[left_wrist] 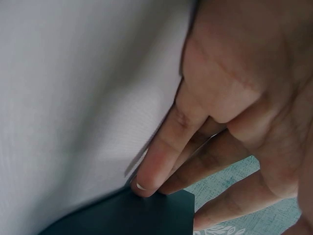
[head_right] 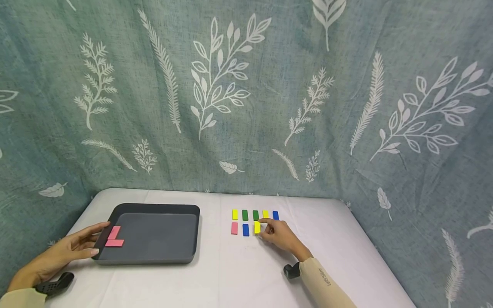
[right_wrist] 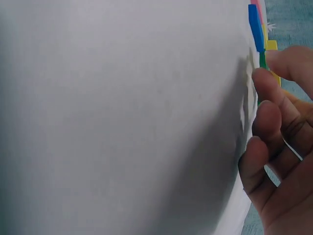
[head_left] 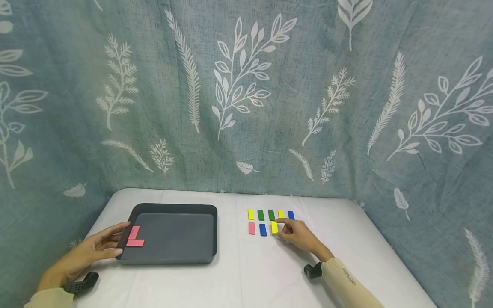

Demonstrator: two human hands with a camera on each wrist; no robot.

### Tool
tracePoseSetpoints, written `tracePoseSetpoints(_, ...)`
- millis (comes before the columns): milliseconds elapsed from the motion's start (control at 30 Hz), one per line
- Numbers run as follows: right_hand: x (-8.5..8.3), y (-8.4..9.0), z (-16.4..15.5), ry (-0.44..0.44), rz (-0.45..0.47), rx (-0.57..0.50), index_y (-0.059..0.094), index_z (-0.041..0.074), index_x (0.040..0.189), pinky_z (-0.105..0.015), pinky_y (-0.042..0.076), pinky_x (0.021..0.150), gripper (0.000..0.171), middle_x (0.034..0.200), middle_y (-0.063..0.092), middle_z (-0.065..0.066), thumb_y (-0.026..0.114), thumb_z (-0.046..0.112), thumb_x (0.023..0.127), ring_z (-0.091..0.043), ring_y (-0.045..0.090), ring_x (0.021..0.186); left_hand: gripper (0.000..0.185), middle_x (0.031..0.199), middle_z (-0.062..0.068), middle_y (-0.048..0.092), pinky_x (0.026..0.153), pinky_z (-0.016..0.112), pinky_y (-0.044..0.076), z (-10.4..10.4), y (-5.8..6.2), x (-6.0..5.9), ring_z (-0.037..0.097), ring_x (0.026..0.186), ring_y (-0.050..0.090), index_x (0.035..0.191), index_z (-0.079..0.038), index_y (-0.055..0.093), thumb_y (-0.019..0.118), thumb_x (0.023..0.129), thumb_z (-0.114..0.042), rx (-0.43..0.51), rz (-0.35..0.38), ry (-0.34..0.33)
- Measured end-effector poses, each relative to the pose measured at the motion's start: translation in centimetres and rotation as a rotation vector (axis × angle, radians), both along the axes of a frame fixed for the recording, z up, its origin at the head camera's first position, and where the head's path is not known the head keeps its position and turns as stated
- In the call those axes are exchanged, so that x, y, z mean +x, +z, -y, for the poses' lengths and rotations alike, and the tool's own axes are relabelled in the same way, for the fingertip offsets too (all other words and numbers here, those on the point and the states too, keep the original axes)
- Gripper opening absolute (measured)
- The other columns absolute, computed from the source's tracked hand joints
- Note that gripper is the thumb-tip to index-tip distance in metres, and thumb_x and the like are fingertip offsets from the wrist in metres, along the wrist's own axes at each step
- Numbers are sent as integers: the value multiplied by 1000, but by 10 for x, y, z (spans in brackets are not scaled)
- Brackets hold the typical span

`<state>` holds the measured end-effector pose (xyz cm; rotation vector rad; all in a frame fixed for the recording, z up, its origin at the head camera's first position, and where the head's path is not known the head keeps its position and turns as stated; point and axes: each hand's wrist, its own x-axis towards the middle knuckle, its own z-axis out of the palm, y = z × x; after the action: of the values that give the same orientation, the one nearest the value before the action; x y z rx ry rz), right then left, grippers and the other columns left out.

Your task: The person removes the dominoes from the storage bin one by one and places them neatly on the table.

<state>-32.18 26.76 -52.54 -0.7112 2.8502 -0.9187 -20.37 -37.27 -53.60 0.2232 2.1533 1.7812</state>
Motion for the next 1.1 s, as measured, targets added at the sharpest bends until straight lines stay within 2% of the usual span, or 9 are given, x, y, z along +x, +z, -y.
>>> tracePoseSetpoints(633, -4, 0, -2, 69, 15, 68, 64, 6, 136, -25, 43, 64, 44, 78, 60, 8, 74, 23, 97, -7, 51, 68, 79, 150, 26, 38, 95, 37, 49, 2, -3, 1, 21, 123, 53, 164, -9, 18, 65, 100, -11, 13, 0, 5)
tracePoseSetpoints(867, -5, 4, -2, 56, 59, 51, 63, 8, 139, -25, 43, 62, 47, 78, 61, 6, 73, 28, 98, -8, 52, 66, 78, 147, 23, 42, 95, 36, 49, 4, -4, 0, 19, 123, 54, 164, -10, 18, 64, 101, -10, 29, -2, -3)
tracePoseSetpoints(1100, -10, 12, 2, 6, 87, -29, 61, 8, 141, -26, 43, 57, 46, 79, 63, 1, 70, 27, 100, -12, 52, 61, 78, 148, 25, 41, 95, 37, 49, 4, -3, -1, 20, 123, 54, 165, -11, 17, 63, 102, -10, 43, 5, -11)
